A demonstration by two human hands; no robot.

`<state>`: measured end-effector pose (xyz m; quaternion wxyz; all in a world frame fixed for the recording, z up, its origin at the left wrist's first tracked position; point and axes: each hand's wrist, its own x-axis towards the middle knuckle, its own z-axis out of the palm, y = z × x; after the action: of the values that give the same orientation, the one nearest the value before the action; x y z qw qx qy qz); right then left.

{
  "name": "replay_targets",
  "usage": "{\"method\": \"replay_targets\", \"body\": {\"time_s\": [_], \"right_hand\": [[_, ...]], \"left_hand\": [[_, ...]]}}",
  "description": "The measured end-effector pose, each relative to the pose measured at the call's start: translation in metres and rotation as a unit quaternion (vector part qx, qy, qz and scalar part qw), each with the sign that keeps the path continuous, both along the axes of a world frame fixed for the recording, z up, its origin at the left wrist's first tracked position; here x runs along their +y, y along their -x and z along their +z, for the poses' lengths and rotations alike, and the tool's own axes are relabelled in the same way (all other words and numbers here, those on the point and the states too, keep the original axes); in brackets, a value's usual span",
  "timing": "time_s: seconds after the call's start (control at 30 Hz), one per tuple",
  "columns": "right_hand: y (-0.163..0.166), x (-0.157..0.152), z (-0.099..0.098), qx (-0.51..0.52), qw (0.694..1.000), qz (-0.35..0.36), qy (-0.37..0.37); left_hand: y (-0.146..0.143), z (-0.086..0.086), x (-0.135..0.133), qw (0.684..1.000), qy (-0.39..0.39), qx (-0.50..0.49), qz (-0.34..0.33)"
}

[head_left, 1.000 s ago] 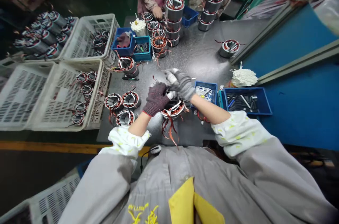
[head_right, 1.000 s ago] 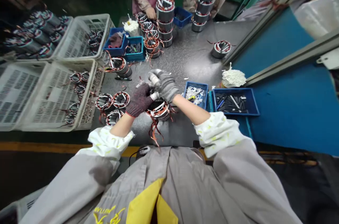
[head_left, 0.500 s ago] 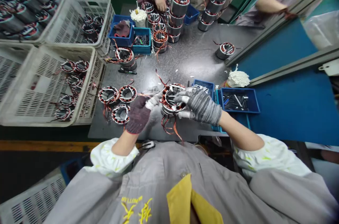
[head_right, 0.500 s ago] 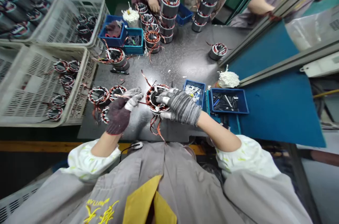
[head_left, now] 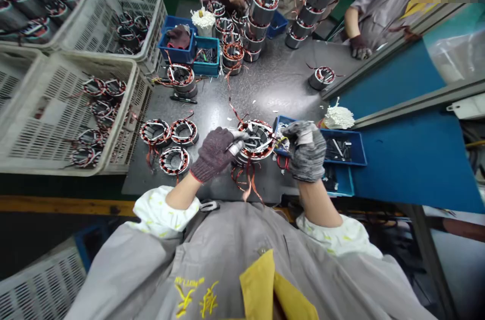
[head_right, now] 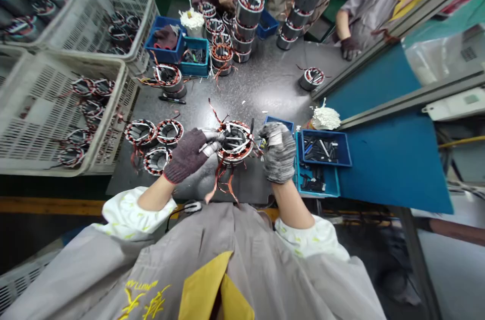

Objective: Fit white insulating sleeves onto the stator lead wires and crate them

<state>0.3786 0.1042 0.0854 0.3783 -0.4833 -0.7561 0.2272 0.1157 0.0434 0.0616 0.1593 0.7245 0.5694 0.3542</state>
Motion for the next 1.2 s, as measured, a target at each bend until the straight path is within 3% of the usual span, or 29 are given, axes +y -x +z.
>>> {"method": "replay_targets", "body": {"time_s": [0.1, 0.17, 0.23, 0.3, 0.4, 0.53, 0.6, 0.7, 0.8, 0.9, 0.97, 1.03, 1.1, 1.2], "right_hand": [[0.004, 0.010, 0.008, -0.075, 0.990, 0.122, -0.007], [0.015, 0.010, 0.007, -0.165, 0.961, 0.221, -0.024], [0.025, 0.004, 0.001, -0.201, 0.944, 0.260, -0.028], [0.029, -0.003, -0.007, -0.152, 0.961, 0.230, -0.013], [0.018, -0.006, -0.016, -0.011, 0.992, 0.120, 0.029], [-0.015, 0.017, -0.017, 0.078, 0.996, 0.000, 0.030], [-0.028, 0.034, -0.015, 0.045, 0.999, 0.000, -0.004], [-0.028, 0.054, -0.003, -0.051, 0.994, 0.075, -0.058], [-0.005, 0.066, 0.017, -0.162, 0.968, 0.164, -0.095], [0.028, 0.077, 0.032, -0.285, 0.921, 0.241, -0.114], [0.046, 0.086, 0.032, -0.321, 0.893, 0.294, -0.112], [0.057, 0.093, 0.023, -0.286, 0.888, 0.350, -0.088], [0.059, 0.095, 0.007, -0.176, 0.915, 0.361, -0.030], [0.054, 0.086, -0.018, 0.068, 0.956, 0.252, 0.135]], "left_hand": [[0.001, -0.005, -0.001, 0.999, 0.010, -0.034, 0.033], [0.000, -0.006, 0.001, 0.998, 0.015, -0.029, 0.051], [-0.003, -0.005, 0.002, 0.998, 0.014, -0.015, 0.062], [-0.006, -0.006, 0.002, 0.997, 0.007, -0.004, 0.071], [-0.008, -0.005, -0.004, 0.996, 0.010, 0.007, 0.086], [-0.017, 0.012, -0.009, 0.990, 0.042, 0.037, 0.126], [-0.029, 0.028, -0.001, 0.983, 0.051, 0.101, 0.144], [-0.045, 0.047, 0.021, 0.969, 0.076, 0.184, 0.147], [-0.043, 0.045, 0.035, 0.983, 0.058, 0.090, 0.150], [-0.029, 0.021, 0.030, 0.979, -0.002, -0.111, 0.172], [-0.023, 0.000, 0.023, 0.967, 0.010, -0.182, 0.177], [-0.022, -0.017, 0.019, 0.962, 0.055, -0.202, 0.178], [-0.026, -0.025, 0.016, 0.961, 0.081, -0.191, 0.183], [-0.035, -0.015, 0.010, 0.970, 0.045, -0.106, 0.216]]}}
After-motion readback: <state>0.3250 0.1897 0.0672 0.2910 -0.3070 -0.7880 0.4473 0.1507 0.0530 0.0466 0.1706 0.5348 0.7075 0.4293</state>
